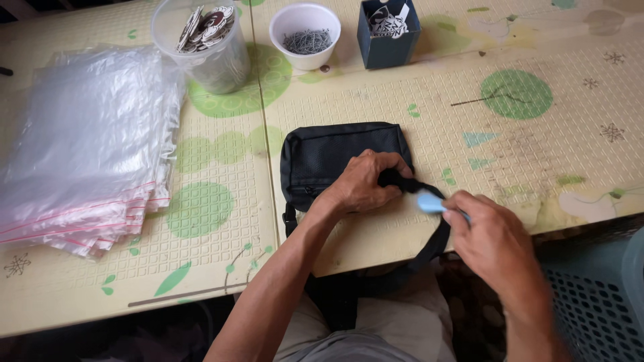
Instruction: The person cleans a black bag with a blue brush, then uses a needle and thread to sew a small white sticker onto the bag's surface.
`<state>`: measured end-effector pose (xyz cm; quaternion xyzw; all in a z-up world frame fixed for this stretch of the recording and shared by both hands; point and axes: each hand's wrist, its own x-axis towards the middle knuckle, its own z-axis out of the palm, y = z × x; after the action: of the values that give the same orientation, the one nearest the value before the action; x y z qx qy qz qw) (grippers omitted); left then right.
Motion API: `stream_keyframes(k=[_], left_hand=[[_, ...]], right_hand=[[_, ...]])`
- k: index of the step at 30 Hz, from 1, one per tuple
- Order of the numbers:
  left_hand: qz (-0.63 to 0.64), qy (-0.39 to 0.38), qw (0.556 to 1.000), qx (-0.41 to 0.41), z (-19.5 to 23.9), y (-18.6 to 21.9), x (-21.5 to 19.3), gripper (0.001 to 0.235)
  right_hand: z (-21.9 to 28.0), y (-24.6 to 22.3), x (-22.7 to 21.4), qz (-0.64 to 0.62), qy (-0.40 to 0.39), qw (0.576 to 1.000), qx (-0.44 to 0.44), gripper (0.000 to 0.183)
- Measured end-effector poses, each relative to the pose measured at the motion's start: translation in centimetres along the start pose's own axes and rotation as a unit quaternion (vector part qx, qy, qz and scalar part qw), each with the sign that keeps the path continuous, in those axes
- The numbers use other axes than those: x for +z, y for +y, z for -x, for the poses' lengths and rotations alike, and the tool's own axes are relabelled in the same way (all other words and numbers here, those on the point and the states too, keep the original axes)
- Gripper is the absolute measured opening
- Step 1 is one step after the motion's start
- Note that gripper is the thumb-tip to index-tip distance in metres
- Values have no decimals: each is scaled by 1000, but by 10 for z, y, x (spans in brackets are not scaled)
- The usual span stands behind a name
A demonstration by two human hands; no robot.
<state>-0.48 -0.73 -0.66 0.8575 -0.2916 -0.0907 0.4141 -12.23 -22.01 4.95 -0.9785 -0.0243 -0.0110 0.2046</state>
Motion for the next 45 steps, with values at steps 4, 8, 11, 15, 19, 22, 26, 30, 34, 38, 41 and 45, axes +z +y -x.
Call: stream_keyframes(k=[4,8,11,15,19,22,26,30,34,38,41,45], left_hand=[[4,-27,999,-32,0,12,-7,28],[-12,-53,998,-26,2,13,-5,23],[0,-32,999,-9,3,9,-3,24],[35,10,999,-9,5,9,-2,30],[36,39,998,-29,-1,-4,10,38],[17,31,999,-26,-1,-5,12,38],[23,39,999,-21,2,4,8,37],[18,40,999,-15,3,1,11,39],[25,38,999,-7,4,4,9,37],[17,43,999,-11,5,4,9,36],[11,35,999,-10,5,5,8,37],[28,25,999,6,14,26,-4,37]], right_hand=[[8,-4,-26,-14,-40,994,97,16],[-8,12,-7,-170,77,981,43,14],[-28,30,20,-263,75,961,39,16],[-44,37,48,-364,56,930,10,18],[-30,38,47,-344,59,937,-5,15],[-10,31,25,-327,14,945,-4,14],[5,20,4,-285,-19,958,18,15],[4,18,6,-189,56,980,6,13],[-11,11,25,-165,76,983,-9,12],[-10,9,22,-180,67,981,-29,13],[-6,19,33,-147,110,982,-32,14],[4,35,41,-92,264,959,-49,16]])
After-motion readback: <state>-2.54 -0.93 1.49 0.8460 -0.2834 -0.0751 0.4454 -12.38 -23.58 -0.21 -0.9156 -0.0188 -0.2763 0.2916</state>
